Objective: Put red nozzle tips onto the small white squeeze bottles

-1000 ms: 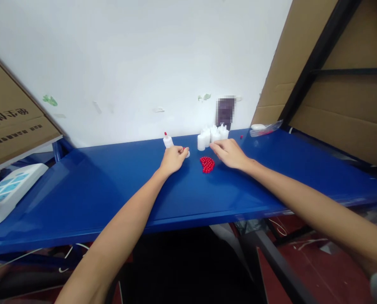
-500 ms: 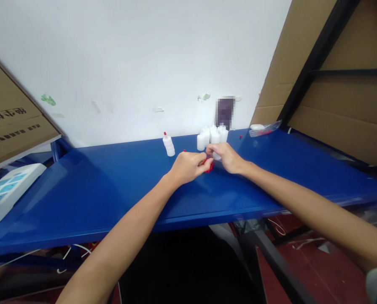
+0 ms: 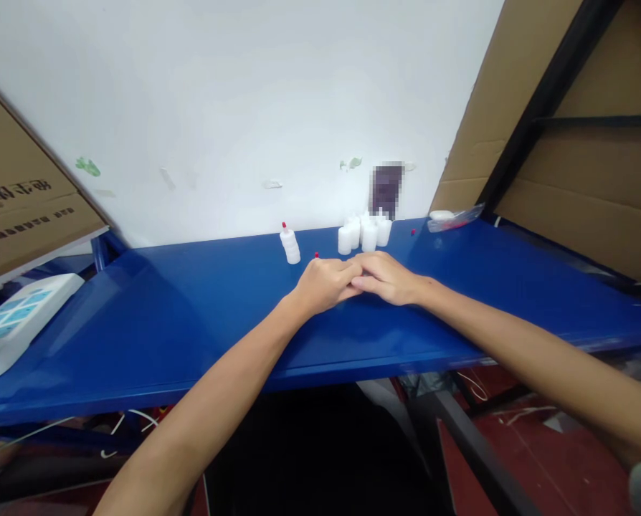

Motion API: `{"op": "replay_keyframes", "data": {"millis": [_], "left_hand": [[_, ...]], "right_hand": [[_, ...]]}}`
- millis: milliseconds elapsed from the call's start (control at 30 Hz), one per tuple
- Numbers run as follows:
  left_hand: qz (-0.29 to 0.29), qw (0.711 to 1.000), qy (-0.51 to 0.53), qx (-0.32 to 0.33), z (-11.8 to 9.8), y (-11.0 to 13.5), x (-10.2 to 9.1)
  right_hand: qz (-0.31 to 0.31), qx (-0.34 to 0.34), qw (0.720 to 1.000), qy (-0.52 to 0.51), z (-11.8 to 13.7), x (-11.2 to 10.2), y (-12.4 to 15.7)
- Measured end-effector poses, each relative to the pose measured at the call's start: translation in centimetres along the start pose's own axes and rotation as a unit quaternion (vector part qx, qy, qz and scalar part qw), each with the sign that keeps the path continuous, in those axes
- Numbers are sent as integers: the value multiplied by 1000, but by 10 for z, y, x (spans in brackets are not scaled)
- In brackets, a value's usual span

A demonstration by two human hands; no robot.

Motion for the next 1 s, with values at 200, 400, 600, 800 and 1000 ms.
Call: {"op": "replay_keyframes", "data": {"millis": [200,400,600,800,1000], "left_hand": [[9,999,-39,27,-1,-2,-1],[3,997,-71,31,-1,-4,-3],[23,997,-73,23,2,-2,2],[49,997,-50,18,2,-2,1],[60,998,-32,5,0,-3,1]], "right_hand": [[13,23,999,18,1,0,0],[-23,69,995,65,8,1,-2],[-20,81,994,73,10,0,-3],[-4,106,992,63,11,0,-3],[-3,111,991,69,13,-2,-3]]}}
Point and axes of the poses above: each hand's wrist, its own y-axis away from the middle knuckle, its own x-axis out of the palm, z = x × y, the point moved 2 cm from there along -y, towards the middle knuckle, and after that the axes turned 6 degrees about -z, right-handed, at the moved point
